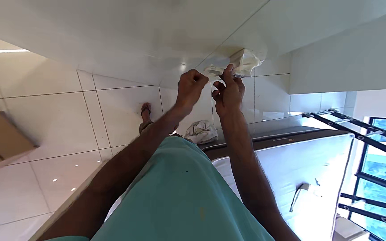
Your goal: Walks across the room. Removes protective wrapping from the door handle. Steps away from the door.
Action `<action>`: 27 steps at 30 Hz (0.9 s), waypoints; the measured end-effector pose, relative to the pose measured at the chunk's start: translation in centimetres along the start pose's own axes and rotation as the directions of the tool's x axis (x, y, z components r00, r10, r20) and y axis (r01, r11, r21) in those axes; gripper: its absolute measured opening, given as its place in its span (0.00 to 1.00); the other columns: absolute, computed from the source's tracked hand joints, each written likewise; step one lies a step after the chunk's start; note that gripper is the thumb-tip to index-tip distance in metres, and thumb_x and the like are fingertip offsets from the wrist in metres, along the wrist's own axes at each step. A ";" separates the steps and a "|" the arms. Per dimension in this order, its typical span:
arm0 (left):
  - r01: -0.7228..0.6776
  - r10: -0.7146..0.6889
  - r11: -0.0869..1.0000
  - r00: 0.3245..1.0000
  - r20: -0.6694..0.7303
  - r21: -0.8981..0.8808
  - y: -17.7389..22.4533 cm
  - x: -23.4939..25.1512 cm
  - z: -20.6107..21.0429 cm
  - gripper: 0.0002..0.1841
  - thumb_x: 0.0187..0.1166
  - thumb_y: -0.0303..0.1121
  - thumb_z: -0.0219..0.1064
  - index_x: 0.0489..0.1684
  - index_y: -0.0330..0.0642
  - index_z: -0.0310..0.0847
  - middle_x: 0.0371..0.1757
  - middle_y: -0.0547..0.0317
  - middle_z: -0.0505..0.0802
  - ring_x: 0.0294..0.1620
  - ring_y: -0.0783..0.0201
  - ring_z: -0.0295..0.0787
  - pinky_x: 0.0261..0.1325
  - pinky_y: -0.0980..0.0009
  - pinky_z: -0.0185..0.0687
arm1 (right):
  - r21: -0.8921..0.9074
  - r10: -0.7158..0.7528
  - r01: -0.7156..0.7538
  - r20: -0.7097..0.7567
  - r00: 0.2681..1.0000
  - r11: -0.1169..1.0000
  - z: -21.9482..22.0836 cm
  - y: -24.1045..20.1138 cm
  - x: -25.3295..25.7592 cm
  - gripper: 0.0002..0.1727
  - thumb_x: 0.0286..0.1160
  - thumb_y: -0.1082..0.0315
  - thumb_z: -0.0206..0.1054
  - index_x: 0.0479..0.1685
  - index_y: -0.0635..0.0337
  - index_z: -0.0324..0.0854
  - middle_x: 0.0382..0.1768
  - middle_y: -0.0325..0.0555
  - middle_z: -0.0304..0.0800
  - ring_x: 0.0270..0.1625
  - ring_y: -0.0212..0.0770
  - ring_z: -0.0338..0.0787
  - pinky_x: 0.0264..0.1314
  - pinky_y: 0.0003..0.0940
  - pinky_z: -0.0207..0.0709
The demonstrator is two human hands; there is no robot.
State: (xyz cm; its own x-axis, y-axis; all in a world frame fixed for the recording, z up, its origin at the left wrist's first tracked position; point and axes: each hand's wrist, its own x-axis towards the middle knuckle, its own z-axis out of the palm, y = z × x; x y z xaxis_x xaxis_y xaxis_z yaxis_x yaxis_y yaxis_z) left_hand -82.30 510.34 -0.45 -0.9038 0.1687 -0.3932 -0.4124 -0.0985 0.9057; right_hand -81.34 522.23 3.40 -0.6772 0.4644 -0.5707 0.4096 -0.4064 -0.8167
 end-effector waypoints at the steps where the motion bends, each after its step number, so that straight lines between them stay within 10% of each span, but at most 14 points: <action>1: 0.131 -0.116 0.971 0.990 0.083 -0.198 0.2 0.2 -0.1 0.08 0.86 0.29 0.60 0.34 0.41 0.76 0.22 0.65 0.79 0.14 0.77 0.64 0.16 0.83 0.59 | -0.015 -0.020 0.020 0.002 1.000 1.000 0.1 0.1 0.1 0.13 0.87 0.54 0.65 0.56 0.52 0.73 0.44 0.42 0.87 0.25 0.29 0.83 0.19 0.19 0.72; 4: 0.434 -0.296 0.730 0.897 0.328 -0.528 2.1 -0.2 -0.1 0.14 0.89 0.32 0.51 0.26 0.52 0.68 0.17 0.72 0.69 0.09 0.78 0.53 0.10 0.85 0.51 | -0.044 -0.031 0.033 0.047 0.998 0.998 -0.1 -0.2 0.2 0.14 0.89 0.52 0.63 0.56 0.52 0.73 0.43 0.41 0.89 0.26 0.29 0.84 0.19 0.19 0.73; 6: 0.379 -0.304 0.759 0.925 0.227 -0.529 3.1 -0.9 0.7 0.13 0.88 0.30 0.52 0.28 0.51 0.68 0.17 0.71 0.70 0.09 0.79 0.54 0.10 0.86 0.51 | -0.039 -0.013 0.017 0.083 0.996 0.999 -0.3 -0.5 0.2 0.15 0.90 0.51 0.61 0.56 0.52 0.74 0.43 0.41 0.89 0.26 0.28 0.84 0.19 0.19 0.72; 9: -0.027 0.013 0.995 0.989 -0.146 -0.096 2.2 -1.1 2.1 0.08 0.83 0.28 0.61 0.30 0.41 0.74 0.21 0.64 0.77 0.17 0.72 0.68 0.22 0.77 0.62 | -0.001 0.006 -0.006 0.100 0.995 1.000 -0.3 -0.8 0.1 0.15 0.89 0.52 0.62 0.55 0.54 0.74 0.43 0.42 0.88 0.23 0.28 0.81 0.17 0.18 0.71; 14: -0.328 0.437 0.803 0.891 -0.120 0.497 -0.9 -0.8 1.7 0.07 0.85 0.31 0.60 0.41 0.37 0.78 0.29 0.57 0.86 0.28 0.64 0.84 0.33 0.66 0.80 | 0.020 -0.022 0.020 0.121 0.992 1.000 -0.6 0.2 0.5 0.15 0.89 0.53 0.63 0.55 0.55 0.74 0.44 0.43 0.88 0.21 0.27 0.79 0.16 0.17 0.70; 23: -0.189 0.263 0.944 0.927 -0.268 0.271 -0.4 -1.9 -0.7 0.21 0.84 0.45 0.68 0.64 0.37 0.83 0.47 0.53 0.93 0.46 0.62 0.90 0.53 0.60 0.85 | 0.030 -0.012 0.007 0.168 0.986 1.000 -0.9 -0.2 0.6 0.16 0.89 0.52 0.61 0.59 0.54 0.72 0.46 0.42 0.86 0.21 0.27 0.78 0.18 0.18 0.71; 27: -0.233 0.250 0.957 0.964 -0.089 0.171 0.8 0.0 -0.7 0.14 0.87 0.44 0.66 0.46 0.42 0.90 0.41 0.61 0.92 0.44 0.69 0.86 0.51 0.66 0.80 | 0.024 -0.007 0.003 0.176 0.984 1.000 -0.9 -0.2 0.4 0.16 0.90 0.52 0.61 0.60 0.54 0.72 0.47 0.43 0.86 0.22 0.28 0.79 0.17 0.19 0.72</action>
State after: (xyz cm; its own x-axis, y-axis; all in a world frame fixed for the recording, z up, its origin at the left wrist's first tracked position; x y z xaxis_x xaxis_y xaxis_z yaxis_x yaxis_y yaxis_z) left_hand -82.68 509.54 0.21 -0.9847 0.0506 -0.1668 -0.1652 0.0338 0.9857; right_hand -81.11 523.21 3.28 -0.7771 0.3215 -0.5410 0.3928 -0.4240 -0.8161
